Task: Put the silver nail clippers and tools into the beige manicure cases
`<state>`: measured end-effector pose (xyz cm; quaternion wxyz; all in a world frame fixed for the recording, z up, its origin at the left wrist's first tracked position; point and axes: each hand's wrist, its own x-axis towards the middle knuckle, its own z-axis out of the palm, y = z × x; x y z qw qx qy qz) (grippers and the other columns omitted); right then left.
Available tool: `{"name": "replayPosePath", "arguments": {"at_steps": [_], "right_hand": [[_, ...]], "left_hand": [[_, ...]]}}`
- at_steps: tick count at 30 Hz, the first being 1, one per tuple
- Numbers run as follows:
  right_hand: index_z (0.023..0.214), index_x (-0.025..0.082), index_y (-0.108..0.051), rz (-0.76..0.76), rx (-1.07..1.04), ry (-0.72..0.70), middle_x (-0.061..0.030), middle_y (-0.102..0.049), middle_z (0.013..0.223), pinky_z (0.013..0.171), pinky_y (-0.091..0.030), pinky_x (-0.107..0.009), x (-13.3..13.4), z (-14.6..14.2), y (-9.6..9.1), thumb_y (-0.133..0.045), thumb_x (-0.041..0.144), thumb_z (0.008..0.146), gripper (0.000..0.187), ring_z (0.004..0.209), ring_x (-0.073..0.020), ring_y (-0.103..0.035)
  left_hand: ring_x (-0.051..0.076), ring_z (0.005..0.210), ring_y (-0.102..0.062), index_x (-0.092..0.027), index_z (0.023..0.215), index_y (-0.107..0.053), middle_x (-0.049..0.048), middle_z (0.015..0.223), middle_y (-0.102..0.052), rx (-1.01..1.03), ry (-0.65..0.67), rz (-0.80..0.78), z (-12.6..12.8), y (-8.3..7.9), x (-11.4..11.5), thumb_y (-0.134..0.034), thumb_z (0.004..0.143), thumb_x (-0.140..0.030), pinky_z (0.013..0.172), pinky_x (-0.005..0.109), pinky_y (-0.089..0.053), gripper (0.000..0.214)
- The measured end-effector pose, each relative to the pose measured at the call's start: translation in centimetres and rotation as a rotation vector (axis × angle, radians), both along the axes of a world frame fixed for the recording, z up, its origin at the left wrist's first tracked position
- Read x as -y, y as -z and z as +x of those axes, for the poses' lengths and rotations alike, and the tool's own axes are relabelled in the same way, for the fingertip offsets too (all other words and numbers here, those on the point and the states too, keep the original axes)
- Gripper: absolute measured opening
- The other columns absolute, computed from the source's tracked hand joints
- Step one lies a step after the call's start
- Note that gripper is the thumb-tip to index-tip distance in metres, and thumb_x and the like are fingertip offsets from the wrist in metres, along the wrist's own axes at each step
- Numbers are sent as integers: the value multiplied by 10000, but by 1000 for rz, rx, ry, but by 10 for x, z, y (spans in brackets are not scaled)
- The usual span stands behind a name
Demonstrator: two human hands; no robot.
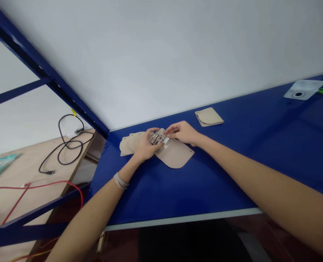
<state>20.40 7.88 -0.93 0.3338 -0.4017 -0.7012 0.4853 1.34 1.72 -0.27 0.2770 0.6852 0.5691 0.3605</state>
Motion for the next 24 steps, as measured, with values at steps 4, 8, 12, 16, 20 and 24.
{"name": "replayPosePath", "arguments": {"at_steps": [4,8,12,16,20,24], "right_hand": [[863,177,-738,10,10,15,-34,-735,807,683,-506,-239,-2,0,2,-691,203,719,153,755,-151,-658],[907,168,-731,57,59,-43,-42,-740,863,699,-497,-227,0,2,-3,-650,192,760,169,783,-142,-659],[992,176,-721,165,128,-189,-42,-744,896,735,-488,-242,3,5,-8,-622,204,789,227,792,-139,-656],[995,170,-722,164,115,-196,-40,-745,900,726,-485,-232,3,5,-7,-608,196,794,232,795,-134,-658],[927,164,-740,133,106,-128,-40,-744,836,688,-491,-226,3,4,-5,-630,198,775,190,756,-140,-660],[902,160,-745,54,76,-75,-41,-735,772,652,-497,-223,3,3,-5,-652,187,756,175,727,-147,-656]], "left_hand": [[186,840,-602,-222,1200,-540,33,957,-638,0,-6,12,-1,1,-1,-720,673,-278,788,341,-488,560],[186,840,-610,-226,1216,-525,30,946,-647,19,11,-1,-1,2,-1,-714,683,-277,792,346,-491,568],[184,851,-612,-215,1219,-516,32,945,-650,18,21,-1,-1,2,0,-714,682,-271,803,340,-489,575],[184,838,-612,-222,1222,-515,28,931,-649,10,14,-6,-2,1,0,-718,679,-293,788,337,-489,583],[188,850,-609,-231,1217,-530,25,937,-644,-8,6,10,-2,3,0,-720,676,-306,797,341,-486,578],[186,840,-607,-220,1213,-533,36,953,-641,15,0,7,-2,3,-1,-721,672,-287,783,336,-489,577]]}}
